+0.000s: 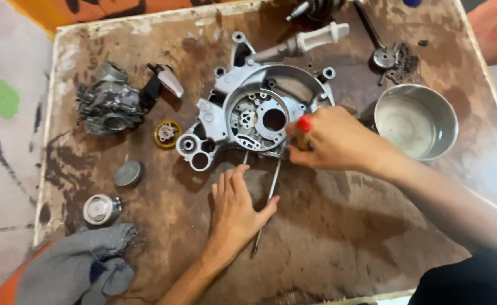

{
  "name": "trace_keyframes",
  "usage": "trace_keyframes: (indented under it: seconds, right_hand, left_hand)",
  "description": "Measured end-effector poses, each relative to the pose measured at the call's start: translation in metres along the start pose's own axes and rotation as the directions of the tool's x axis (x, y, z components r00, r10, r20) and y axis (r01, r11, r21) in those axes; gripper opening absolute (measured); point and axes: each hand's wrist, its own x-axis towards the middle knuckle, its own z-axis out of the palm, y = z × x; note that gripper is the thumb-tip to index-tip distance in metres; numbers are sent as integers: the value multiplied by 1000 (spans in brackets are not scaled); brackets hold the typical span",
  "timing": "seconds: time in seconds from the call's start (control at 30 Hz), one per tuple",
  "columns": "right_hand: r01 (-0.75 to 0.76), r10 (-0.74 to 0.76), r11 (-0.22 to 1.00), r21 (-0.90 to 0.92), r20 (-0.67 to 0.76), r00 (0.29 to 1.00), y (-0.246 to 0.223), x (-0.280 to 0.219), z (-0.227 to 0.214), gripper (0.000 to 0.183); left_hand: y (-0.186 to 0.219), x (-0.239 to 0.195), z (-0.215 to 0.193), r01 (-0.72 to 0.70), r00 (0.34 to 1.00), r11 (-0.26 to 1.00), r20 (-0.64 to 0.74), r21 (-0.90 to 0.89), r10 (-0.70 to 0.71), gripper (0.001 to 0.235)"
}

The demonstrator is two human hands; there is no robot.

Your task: Cleaning a motorcycle engine casing with a brush and solvent on a workbench.

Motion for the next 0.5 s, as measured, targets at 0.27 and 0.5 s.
trace_keyframes:
  seconds: [0.27, 0.5]
  right_hand:
    - [248, -233, 969, -15, -410, 882, 8, -14, -35, 12]
    - [58, -67, 990, -127, -75, 995, 29, -6, -5, 21]
  left_hand:
    - [-4, 1, 2, 1, 1000, 1000, 23, 12, -1, 88]
    - [-8, -1, 5, -16, 1000, 1000, 27, 5, 16, 89]
